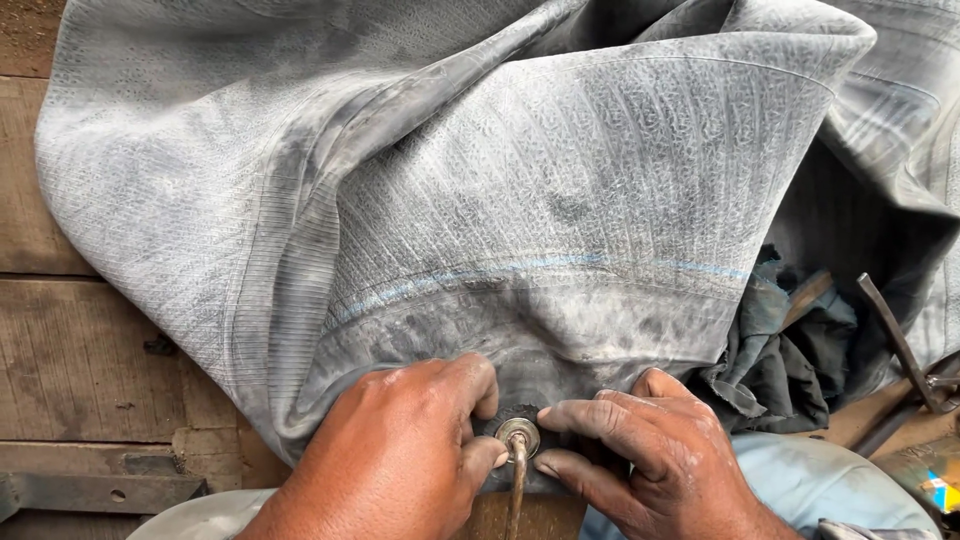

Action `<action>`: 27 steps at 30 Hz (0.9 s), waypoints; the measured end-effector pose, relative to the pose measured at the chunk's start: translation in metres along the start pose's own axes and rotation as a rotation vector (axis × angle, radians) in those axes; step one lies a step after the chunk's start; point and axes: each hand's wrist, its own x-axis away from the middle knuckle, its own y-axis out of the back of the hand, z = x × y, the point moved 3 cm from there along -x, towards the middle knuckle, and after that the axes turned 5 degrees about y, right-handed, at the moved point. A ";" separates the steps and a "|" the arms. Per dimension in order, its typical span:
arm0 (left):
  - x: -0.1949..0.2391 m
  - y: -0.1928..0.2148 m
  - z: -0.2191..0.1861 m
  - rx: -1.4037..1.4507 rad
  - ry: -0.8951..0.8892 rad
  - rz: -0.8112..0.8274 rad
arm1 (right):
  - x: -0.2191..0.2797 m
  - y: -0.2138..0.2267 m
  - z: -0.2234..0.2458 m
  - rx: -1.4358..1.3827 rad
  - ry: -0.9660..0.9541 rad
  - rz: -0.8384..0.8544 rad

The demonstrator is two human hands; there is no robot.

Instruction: The person inserts a metal grommet into a hole in a grey tarp, secures it with a wooden block, and uses a metal tool and hammer to crimp it in place. The person then removes the tool and checks the installed grommet.

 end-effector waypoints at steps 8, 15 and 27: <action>0.002 0.005 -0.006 -0.005 0.003 0.028 | 0.009 -0.002 -0.007 -0.005 -0.079 0.020; 0.001 -0.004 0.000 -0.045 -0.054 -0.018 | 0.007 -0.002 -0.004 0.087 0.005 0.035; 0.002 -0.008 0.002 -0.054 -0.067 0.006 | 0.006 0.001 -0.003 0.085 0.034 0.045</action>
